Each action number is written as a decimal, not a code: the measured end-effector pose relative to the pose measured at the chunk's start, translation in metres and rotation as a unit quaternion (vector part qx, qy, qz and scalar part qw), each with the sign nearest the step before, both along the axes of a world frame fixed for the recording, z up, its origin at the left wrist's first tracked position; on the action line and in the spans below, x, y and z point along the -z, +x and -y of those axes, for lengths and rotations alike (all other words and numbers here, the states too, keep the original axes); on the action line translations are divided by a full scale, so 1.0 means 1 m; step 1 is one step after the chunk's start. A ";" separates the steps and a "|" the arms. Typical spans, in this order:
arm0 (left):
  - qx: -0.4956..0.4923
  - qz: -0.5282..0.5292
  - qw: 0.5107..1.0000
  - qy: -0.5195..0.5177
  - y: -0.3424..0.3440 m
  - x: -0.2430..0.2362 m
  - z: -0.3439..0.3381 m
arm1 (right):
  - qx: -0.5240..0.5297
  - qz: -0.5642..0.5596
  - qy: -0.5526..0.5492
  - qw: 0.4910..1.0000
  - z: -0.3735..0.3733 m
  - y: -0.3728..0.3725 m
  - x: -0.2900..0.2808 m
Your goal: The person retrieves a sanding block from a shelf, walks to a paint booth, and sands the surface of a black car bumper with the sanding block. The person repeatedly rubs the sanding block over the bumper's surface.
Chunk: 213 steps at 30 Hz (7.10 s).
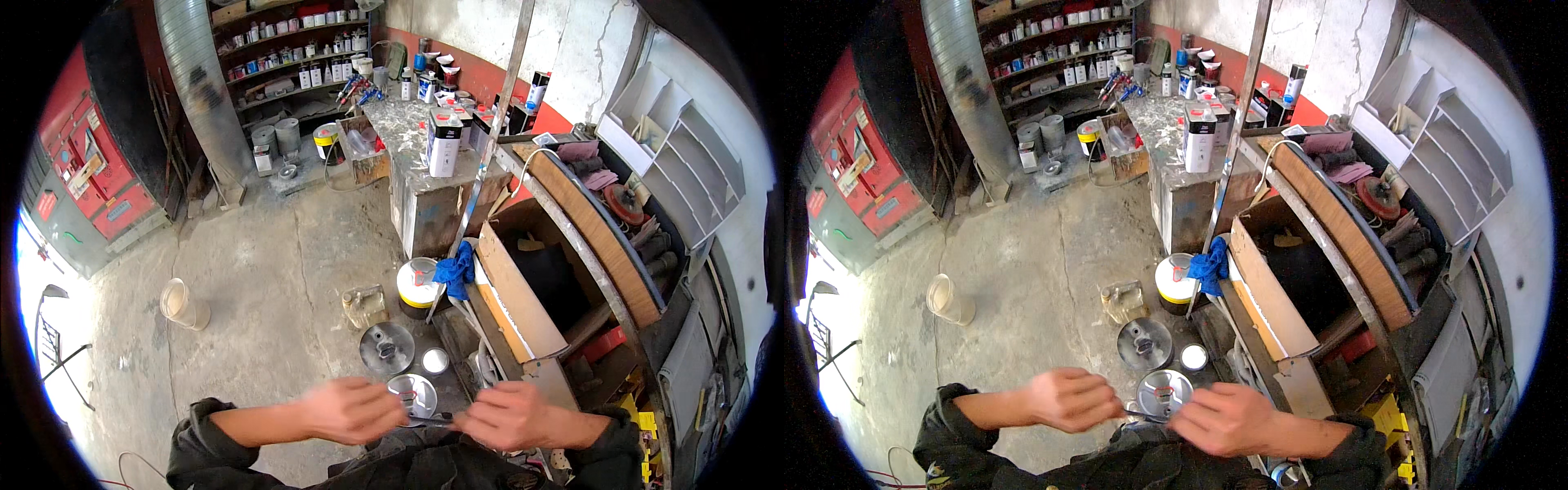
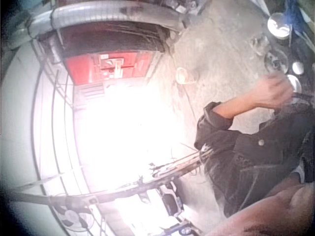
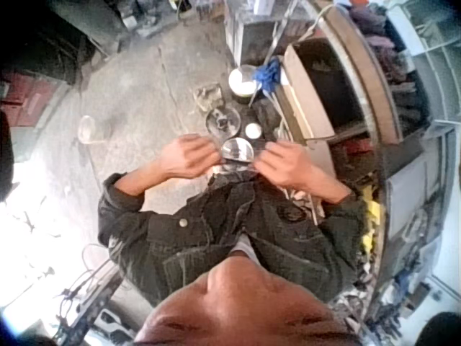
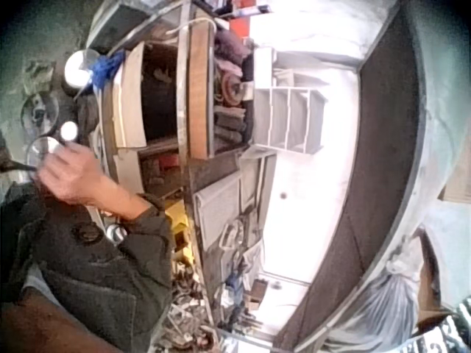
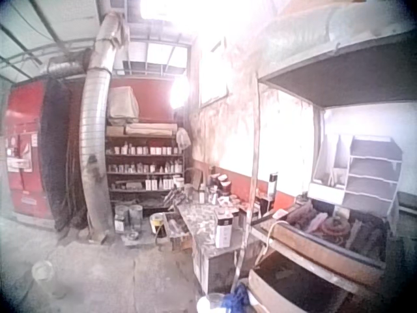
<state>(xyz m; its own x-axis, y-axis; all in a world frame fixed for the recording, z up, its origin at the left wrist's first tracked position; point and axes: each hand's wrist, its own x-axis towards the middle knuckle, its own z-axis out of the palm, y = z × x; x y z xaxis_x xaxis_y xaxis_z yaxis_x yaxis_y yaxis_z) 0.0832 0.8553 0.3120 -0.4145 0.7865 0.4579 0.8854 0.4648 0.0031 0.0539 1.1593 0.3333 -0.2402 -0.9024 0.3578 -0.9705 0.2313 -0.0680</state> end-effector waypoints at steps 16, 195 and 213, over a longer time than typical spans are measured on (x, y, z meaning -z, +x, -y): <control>-0.136 0.563 0.705 0.410 -0.047 0.046 0.015 | 0.213 0.387 -0.298 0.846 -0.021 -0.050 0.093; -0.234 0.645 0.395 0.611 -0.265 0.168 -0.236 | 0.620 0.320 -0.593 0.402 -0.115 0.075 0.327; -0.242 0.643 0.370 0.626 0.150 0.263 0.296 | 0.292 0.594 -0.145 0.736 0.360 0.087 0.265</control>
